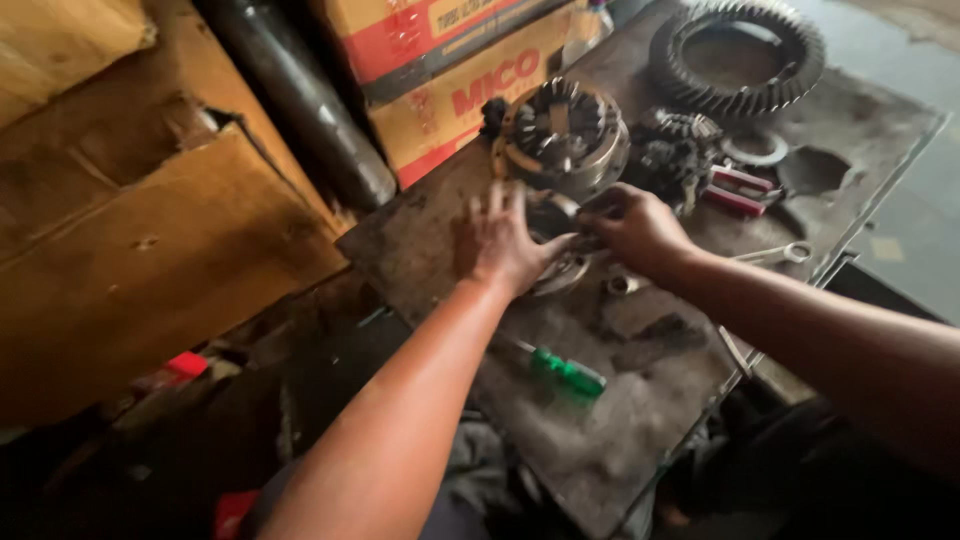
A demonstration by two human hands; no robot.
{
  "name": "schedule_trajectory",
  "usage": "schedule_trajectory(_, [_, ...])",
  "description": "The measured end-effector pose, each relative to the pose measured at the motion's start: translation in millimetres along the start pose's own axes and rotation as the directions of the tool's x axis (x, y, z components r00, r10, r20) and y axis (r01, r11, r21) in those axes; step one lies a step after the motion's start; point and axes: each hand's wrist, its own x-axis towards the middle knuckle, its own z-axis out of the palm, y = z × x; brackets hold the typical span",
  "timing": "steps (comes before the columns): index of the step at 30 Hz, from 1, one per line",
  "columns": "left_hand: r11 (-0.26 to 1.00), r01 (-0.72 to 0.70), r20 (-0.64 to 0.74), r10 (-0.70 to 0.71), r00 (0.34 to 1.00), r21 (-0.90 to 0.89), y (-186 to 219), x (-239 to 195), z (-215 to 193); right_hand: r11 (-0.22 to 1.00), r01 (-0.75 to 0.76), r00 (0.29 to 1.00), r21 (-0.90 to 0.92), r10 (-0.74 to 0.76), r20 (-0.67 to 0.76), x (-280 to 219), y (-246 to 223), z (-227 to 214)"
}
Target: The person places various gear components and a bearing into a differential housing before sliding a shaft through the assembly by hand.
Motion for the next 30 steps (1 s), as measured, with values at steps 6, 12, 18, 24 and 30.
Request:
schedule_trajectory(6, [0.998, 0.054, -0.006, -0.053, 0.999, 0.030, 10, 3, -19, 0.995, 0.016, 0.981, -0.097, 0.003, 0.192, 5, -32, -13])
schedule_trajectory(12, [0.987, 0.045, 0.071, -0.056, 0.996, 0.151, 29, 5, -53, 0.898, 0.236, 0.959, -0.371, -0.153, 0.240, 23, -51, -14])
schedule_trajectory(18, [0.982, 0.000, 0.067, -0.012, 0.998, 0.189, 28, 6, -58, 0.886, 0.015, 0.978, -0.463, 0.082, 0.190, 12, -62, -17])
schedule_trajectory(24, [0.976, -0.040, 0.085, 0.022, 0.996, 0.213, 27, 9, -60, 0.898, 0.090, 0.996, -0.431, -0.076, 0.048, 23, -61, 3])
schedule_trajectory(30, [0.975, -0.087, 0.077, 0.073, 0.994, 0.206, 23, 12, -61, 0.810, 0.112, 0.992, -0.576, -0.061, 0.107, 14, -52, -10])
